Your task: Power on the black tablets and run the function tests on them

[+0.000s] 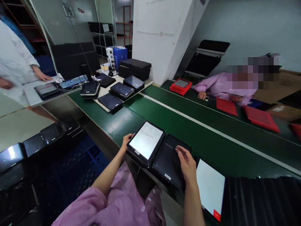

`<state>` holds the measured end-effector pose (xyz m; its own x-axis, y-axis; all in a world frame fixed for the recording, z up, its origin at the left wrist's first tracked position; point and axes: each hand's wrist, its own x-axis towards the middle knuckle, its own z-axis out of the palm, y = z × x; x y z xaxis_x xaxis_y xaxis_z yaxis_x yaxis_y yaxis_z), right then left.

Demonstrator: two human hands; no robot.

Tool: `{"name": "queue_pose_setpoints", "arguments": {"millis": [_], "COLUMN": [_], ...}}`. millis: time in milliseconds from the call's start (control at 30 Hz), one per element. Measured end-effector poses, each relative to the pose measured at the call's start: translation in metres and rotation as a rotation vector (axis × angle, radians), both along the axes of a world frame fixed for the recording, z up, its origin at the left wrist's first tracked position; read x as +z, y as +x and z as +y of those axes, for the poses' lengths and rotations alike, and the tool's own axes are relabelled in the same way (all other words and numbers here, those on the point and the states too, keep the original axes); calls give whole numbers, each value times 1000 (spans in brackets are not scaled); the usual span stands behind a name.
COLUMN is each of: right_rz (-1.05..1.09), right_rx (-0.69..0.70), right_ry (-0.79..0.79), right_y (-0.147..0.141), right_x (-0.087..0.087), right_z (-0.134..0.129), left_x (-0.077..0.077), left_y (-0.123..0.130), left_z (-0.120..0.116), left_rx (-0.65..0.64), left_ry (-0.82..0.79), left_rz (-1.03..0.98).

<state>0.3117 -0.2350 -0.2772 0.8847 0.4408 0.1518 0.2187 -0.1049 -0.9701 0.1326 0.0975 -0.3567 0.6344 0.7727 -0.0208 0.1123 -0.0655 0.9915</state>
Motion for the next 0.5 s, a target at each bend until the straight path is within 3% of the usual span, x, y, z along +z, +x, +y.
{"name": "queue_pose_setpoints", "arguments": {"millis": [167, 267, 333, 400, 500], "right_rz": [2, -21, -80, -174, -307], "right_rx": [-1, -38, -51, 9, 297], "right_ry": [-9, -19, -52, -125, -248], "right_y": [-1, -2, 1, 8, 20], "right_x": [-2, 6, 24, 53, 107], "right_z": [0, 9, 27, 56, 119], "left_x": [-11, -17, -19, -17, -14], "left_y": [0, 0, 0, 2, 3], "left_z": [0, 0, 0, 1, 2], "left_rx": [12, -5, -7, 4, 32], "left_ry": [49, 39, 53, 70, 75], "left_rz": [-21, -25, -25, -14, 4]}}
